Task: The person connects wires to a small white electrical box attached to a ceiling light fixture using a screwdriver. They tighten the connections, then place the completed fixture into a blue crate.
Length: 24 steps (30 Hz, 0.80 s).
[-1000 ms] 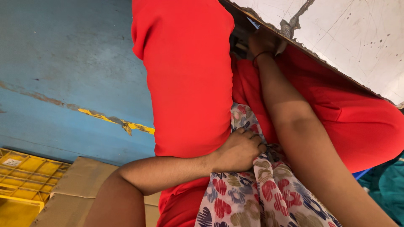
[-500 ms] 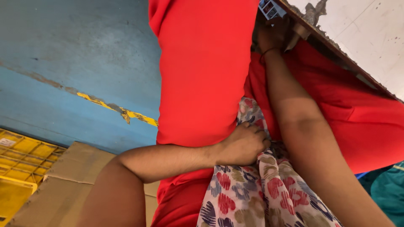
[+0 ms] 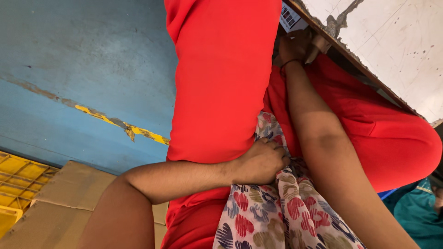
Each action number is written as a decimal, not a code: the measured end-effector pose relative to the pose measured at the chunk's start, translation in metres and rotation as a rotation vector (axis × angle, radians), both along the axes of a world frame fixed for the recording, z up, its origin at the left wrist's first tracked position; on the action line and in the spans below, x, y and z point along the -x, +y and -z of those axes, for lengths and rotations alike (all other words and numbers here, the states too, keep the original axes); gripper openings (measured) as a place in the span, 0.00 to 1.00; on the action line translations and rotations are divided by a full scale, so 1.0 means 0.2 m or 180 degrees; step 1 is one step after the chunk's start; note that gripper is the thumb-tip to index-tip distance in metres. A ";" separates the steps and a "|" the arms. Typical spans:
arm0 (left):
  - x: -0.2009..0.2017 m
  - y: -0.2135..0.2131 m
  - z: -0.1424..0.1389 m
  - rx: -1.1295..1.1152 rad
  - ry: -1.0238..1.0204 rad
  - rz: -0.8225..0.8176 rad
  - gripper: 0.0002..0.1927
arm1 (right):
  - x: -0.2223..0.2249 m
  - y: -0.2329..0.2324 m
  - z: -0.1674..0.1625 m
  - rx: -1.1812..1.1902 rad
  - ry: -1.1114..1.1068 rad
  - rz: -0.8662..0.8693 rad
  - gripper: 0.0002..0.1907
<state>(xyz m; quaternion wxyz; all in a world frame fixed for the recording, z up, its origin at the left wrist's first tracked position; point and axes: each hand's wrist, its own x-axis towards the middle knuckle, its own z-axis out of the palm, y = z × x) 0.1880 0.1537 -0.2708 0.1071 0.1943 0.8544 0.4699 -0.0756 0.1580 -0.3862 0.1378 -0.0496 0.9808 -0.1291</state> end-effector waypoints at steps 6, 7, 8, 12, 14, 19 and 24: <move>0.00 0.00 -0.01 0.0031 -0.0035 0.0027 0.11 | -0.01 -0.05 -0.04 -0.0525 -0.0094 -0.1979 0.17; 0.00 0.01 -0.01 0.0031 -0.0045 0.0022 0.11 | -0.01 -0.07 -0.05 -0.0347 -0.0081 -0.2096 0.18; 0.00 0.01 -0.01 0.0032 -0.0055 0.0011 0.11 | -0.02 -0.09 -0.07 -0.0191 -0.0085 -0.2211 0.18; 0.00 0.01 -0.01 0.0055 -0.0086 0.0061 0.11 | -0.04 -0.18 -0.12 0.0114 -0.0173 -0.2141 0.20; 0.00 0.01 -0.01 0.0089 -0.0029 0.0047 0.12 | -0.04 -0.20 -0.14 0.0178 -0.0204 -0.1787 0.21; 0.00 0.01 -0.02 0.0028 -0.0102 0.0064 0.11 | 0.00 -0.15 -0.16 -0.0617 -0.0408 -0.2370 0.22; 0.00 0.01 -0.04 0.0014 -0.0138 0.0086 0.11 | -0.02 -0.13 -0.09 0.1973 -0.0103 -0.1523 0.24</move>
